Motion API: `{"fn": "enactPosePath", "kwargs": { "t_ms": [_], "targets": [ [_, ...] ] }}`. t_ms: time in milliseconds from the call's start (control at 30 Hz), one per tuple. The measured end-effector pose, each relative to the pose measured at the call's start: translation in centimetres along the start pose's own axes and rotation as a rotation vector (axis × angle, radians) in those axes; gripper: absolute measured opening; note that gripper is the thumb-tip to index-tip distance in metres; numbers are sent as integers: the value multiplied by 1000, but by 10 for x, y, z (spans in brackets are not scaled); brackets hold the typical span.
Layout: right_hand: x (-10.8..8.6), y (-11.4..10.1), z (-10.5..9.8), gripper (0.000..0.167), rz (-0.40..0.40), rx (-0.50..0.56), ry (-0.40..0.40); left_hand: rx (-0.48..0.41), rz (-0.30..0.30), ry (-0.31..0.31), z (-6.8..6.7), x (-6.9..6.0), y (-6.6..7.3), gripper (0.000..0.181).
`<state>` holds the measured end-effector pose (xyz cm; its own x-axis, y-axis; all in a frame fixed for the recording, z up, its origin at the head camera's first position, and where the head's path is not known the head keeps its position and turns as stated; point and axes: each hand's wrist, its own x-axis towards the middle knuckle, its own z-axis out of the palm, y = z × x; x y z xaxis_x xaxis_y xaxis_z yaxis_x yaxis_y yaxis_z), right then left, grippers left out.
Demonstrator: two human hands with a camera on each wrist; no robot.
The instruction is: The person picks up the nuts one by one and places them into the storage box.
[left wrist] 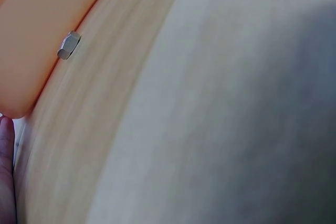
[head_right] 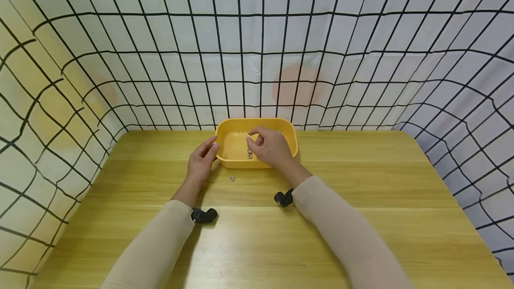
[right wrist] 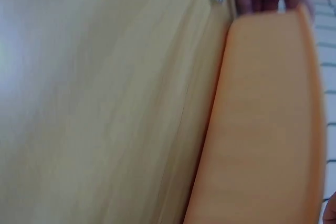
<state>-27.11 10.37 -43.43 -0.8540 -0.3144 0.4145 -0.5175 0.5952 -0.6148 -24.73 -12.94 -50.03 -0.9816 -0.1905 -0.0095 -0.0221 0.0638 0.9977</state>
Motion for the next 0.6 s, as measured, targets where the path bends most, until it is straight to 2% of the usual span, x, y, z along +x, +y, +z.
{"fn": "enactPosePath", "kwargs": {
  "t_ms": [267,467,600],
  "targets": [
    [-24,-23,9,16,13,107,-26,-5,-11,-4,-1,1,1,43],
    [-43,-36,14,19,109,213,-113,-17,-17,-3,-1,1,1,44],
    [-54,-40,16,21,172,247,-154,-18,-11,6,0,0,2,42]
  ]
}}
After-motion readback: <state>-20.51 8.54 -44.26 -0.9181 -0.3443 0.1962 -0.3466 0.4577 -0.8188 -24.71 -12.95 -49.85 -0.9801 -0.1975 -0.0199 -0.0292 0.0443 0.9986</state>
